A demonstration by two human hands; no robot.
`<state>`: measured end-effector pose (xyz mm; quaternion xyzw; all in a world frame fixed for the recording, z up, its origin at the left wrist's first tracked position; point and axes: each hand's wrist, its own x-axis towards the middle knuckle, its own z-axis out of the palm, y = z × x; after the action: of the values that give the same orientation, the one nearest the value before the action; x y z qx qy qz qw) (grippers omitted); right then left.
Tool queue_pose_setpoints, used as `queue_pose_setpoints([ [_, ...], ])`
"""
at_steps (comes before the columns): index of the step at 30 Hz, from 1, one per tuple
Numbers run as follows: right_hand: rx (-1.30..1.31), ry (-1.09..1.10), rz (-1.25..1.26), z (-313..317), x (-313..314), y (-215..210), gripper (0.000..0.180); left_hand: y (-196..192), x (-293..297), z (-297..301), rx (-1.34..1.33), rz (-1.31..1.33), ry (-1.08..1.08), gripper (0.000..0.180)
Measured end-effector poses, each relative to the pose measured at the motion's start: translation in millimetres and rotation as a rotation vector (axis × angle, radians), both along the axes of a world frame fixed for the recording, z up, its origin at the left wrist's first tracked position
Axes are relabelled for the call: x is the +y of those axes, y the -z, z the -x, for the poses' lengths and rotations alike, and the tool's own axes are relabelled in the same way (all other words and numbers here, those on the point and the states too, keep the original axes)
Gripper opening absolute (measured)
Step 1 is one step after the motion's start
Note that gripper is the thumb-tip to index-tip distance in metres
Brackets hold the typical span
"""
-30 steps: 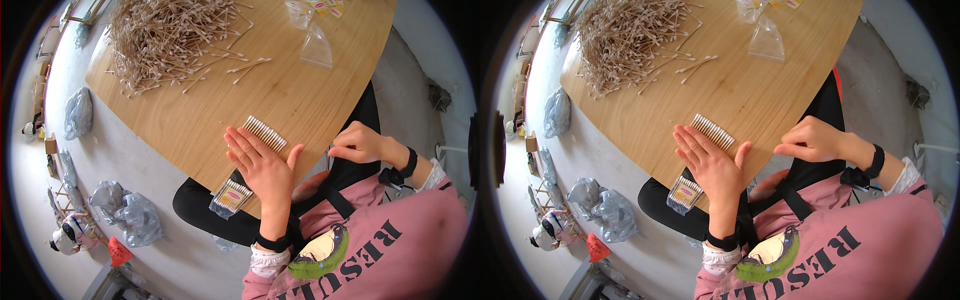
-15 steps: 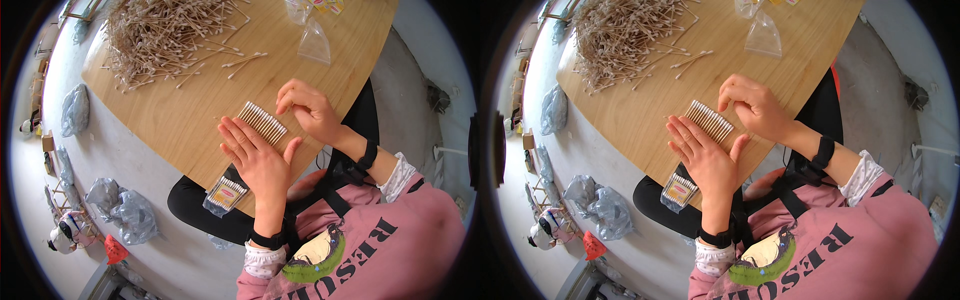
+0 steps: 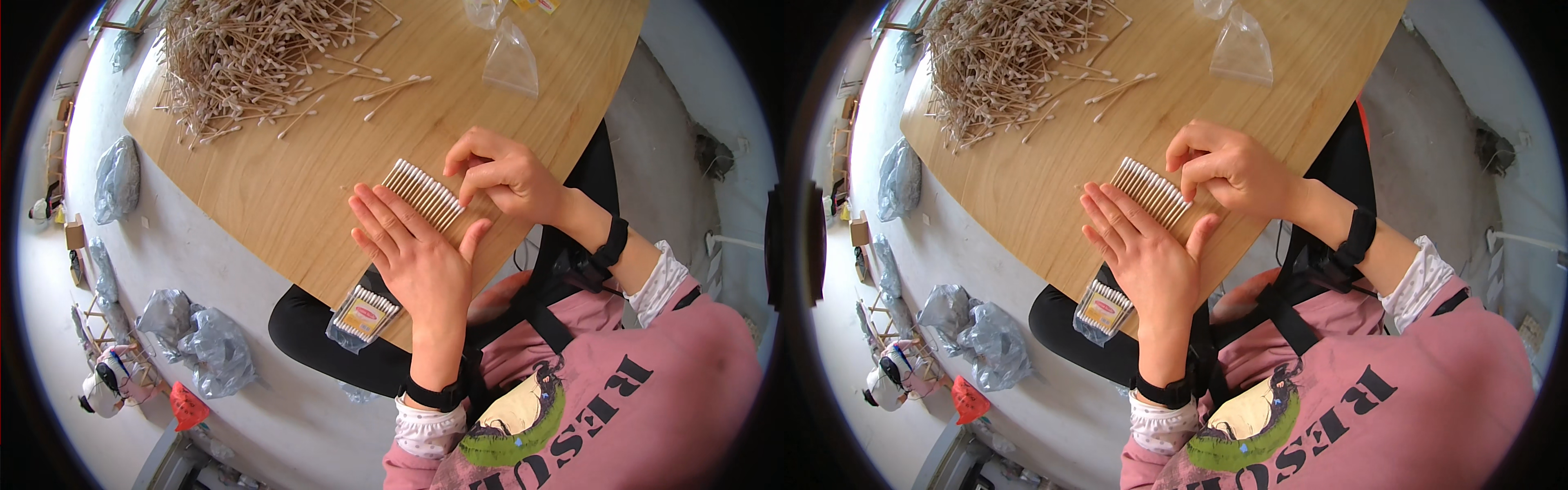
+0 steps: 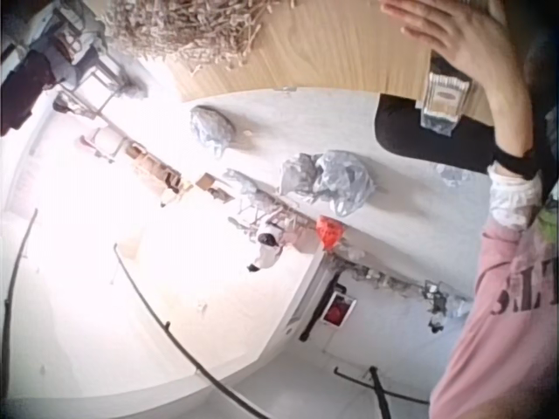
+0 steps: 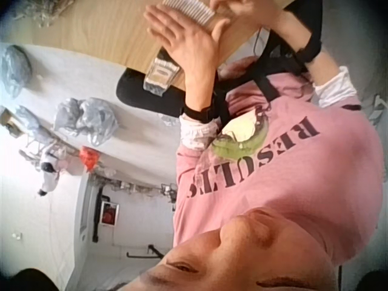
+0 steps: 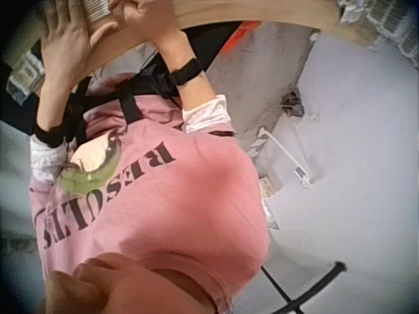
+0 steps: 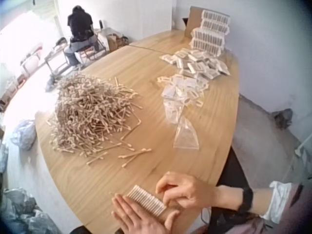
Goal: Arranging and sorting a pile of cotton swabs into uniform rows and placing them into small plastic bags.
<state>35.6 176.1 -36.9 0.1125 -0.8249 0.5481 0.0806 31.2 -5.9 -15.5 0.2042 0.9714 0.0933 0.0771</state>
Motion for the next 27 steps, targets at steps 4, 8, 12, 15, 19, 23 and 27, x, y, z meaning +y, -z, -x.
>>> queue_pose_setpoints([
  [4,0.041,-0.010,-0.041,0.6,-0.6,2.6,0.015,-0.3,-0.3,-0.1,0.005,-0.012,0.000,0.123],
  [8,0.072,-0.055,-0.088,1.0,0.5,0.6,0.014,-0.9,-0.3,-0.5,0.010,0.002,0.006,0.124],
  [12,0.029,0.030,-0.017,0.1,-0.4,-1.4,0.017,-1.4,0.4,-0.2,0.008,-0.002,0.007,0.123],
  [15,0.024,0.057,-0.016,1.8,-2.5,-2.7,0.019,-0.5,-0.2,-0.2,0.007,-0.012,0.004,0.123],
  [19,0.039,0.021,-0.060,1.6,-2.0,3.2,0.019,-0.3,-0.1,-0.3,0.014,-0.013,0.003,0.123],
  [23,0.041,-0.025,-0.091,0.6,-0.2,1.6,0.020,-0.4,-0.2,-0.1,0.013,-0.003,0.006,0.123],
  [27,0.033,0.025,-0.051,1.0,-1.2,1.4,0.020,-0.2,0.1,-0.1,0.011,-0.010,0.001,0.124],
])
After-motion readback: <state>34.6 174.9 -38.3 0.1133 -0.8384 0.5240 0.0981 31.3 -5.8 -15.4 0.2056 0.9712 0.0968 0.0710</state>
